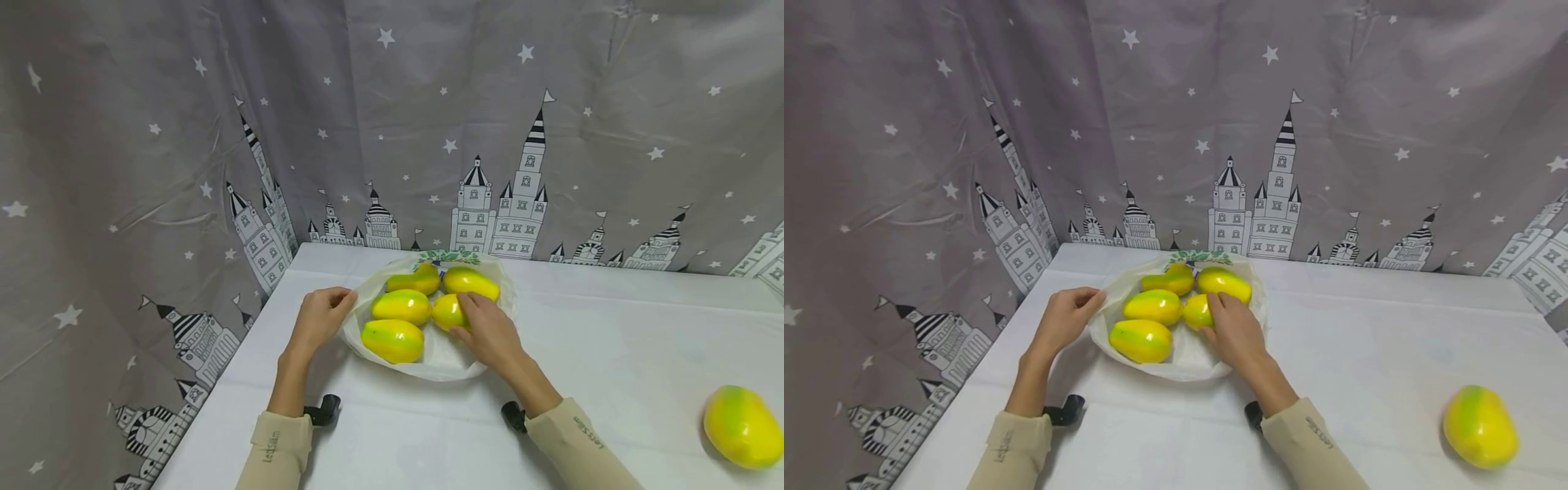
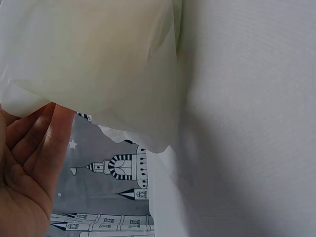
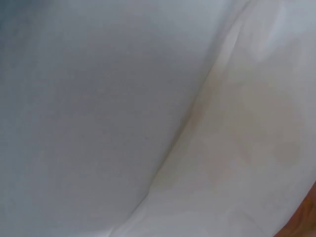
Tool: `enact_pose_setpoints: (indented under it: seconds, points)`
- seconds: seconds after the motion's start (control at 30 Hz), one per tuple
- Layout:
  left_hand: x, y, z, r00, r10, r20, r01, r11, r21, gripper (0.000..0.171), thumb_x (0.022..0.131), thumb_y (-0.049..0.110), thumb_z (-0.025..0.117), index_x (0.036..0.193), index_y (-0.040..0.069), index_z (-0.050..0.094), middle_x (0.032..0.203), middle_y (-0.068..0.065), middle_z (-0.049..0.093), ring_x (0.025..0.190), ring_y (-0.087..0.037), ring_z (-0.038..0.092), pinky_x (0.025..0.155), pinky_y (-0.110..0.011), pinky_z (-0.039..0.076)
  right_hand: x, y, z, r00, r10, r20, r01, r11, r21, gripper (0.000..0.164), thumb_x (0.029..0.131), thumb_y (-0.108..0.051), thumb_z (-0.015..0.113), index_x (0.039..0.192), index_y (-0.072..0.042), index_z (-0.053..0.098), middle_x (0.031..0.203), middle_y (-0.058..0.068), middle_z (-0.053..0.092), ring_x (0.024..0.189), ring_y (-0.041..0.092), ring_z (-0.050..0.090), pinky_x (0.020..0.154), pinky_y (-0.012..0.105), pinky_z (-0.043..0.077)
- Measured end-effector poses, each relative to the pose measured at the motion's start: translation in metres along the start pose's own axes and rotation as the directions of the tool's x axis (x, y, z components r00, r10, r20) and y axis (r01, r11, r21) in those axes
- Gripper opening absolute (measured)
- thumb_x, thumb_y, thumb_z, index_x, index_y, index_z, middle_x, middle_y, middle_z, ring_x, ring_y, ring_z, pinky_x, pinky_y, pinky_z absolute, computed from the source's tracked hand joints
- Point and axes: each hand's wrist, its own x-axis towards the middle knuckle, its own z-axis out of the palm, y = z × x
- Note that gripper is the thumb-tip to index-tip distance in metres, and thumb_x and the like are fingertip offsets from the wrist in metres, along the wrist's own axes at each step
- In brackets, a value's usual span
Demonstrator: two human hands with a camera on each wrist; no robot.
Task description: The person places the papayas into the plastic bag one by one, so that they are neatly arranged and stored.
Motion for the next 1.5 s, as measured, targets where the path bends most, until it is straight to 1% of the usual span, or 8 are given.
enact_pose_setpoints:
  seconds: [0.33, 0.7, 0.87, 1.03, 1.17, 1.4, 1.5]
  points:
    - [-0.001, 0.001, 0.0, 1.0, -0.01, 0.007, 0.01, 1.0, -0.012, 0.033, 0.1, 0.025, 0.058, 0.117, 0.0, 0.07, 0.111, -0.015, 0.071, 0.102, -0.029, 0.065, 0.09, -0.044, 0.053, -0.002, 0.0, -0.001, 1.0, -0.02, 0.013, 0.02, 0.999, -0.036, 0.066, 0.087, -0.023, 0.077, 0.139, 0.006, 0.049, 0.137, 0.025, 0.052, 0.123, 0.04, 0.051, 0.103, 0.052, 0.042]
    - [0.0, 0.001, 0.0, 1.0, 0.006, 0.002, -0.006, 1.0, -0.012, 0.032, 0.1, 0.025, 0.058, 0.116, -0.001, 0.071, 0.109, -0.015, 0.071, 0.101, -0.029, 0.066, 0.089, -0.044, 0.054, -0.004, 0.0, -0.002, 0.999, -0.029, 0.029, 0.03, 0.998, -0.048, 0.068, 0.086, -0.019, 0.078, 0.141, 0.007, 0.047, 0.139, 0.026, 0.049, 0.126, 0.04, 0.049, 0.105, 0.051, 0.04]
    - [0.001, 0.0, 0.0, 1.0, -0.012, 0.006, 0.013, 1.0, -0.009, 0.033, 0.101, 0.026, 0.058, 0.117, 0.0, 0.071, 0.11, -0.014, 0.071, 0.101, -0.028, 0.066, 0.089, -0.044, 0.054, -0.004, -0.001, -0.003, 0.999, -0.03, 0.028, 0.031, 0.999, -0.034, 0.069, 0.086, -0.018, 0.077, 0.142, 0.007, 0.045, 0.142, 0.028, 0.046, 0.128, 0.041, 0.047, 0.106, 0.052, 0.039]
    - [0.0, 0.0, 0.0, 1.0, -0.021, 0.008, 0.021, 1.0, -0.007, 0.033, 0.1, 0.026, 0.058, 0.117, 0.001, 0.071, 0.11, -0.014, 0.071, 0.101, -0.027, 0.065, 0.089, -0.043, 0.054, -0.007, -0.002, -0.006, 1.0, -0.015, -0.009, 0.016, 1.0, 0.004, 0.071, 0.086, -0.016, 0.077, 0.145, 0.004, 0.043, 0.146, 0.028, 0.042, 0.131, 0.042, 0.044, 0.108, 0.053, 0.037]
    - [0.0, 0.0, 0.0, 1.0, -0.012, 0.007, 0.012, 1.0, -0.009, 0.033, 0.1, 0.026, 0.058, 0.116, 0.001, 0.071, 0.109, -0.014, 0.071, 0.1, -0.027, 0.066, 0.088, -0.043, 0.054, -0.011, -0.004, -0.011, 0.999, -0.005, -0.052, 0.006, 1.0, 0.023, 0.065, 0.086, -0.014, 0.076, 0.142, 0.004, 0.047, 0.145, 0.027, 0.043, 0.132, 0.042, 0.043, 0.107, 0.054, 0.036]
    - [0.0, 0.0, -0.001, 1.0, -0.003, 0.004, 0.003, 1.0, -0.011, 0.032, 0.101, 0.025, 0.058, 0.116, 0.0, 0.071, 0.109, -0.014, 0.071, 0.1, -0.027, 0.066, 0.088, -0.043, 0.054, -0.019, -0.006, -0.018, 0.995, 0.05, -0.085, -0.045, 0.997, 0.059, 0.059, 0.087, -0.016, 0.075, 0.138, 0.005, 0.052, 0.144, 0.024, 0.046, 0.132, 0.041, 0.043, 0.107, 0.055, 0.037]
    - [0.0, -0.001, 0.0, 1.0, 0.004, 0.001, -0.004, 1.0, -0.013, 0.032, 0.1, 0.025, 0.058, 0.116, 0.0, 0.071, 0.108, -0.014, 0.071, 0.099, -0.028, 0.066, 0.088, -0.043, 0.054, -0.023, -0.007, -0.02, 0.992, 0.061, -0.111, -0.052, 0.995, 0.084, 0.058, 0.087, -0.016, 0.075, 0.136, 0.005, 0.054, 0.142, 0.024, 0.048, 0.131, 0.04, 0.044, 0.107, 0.055, 0.037]
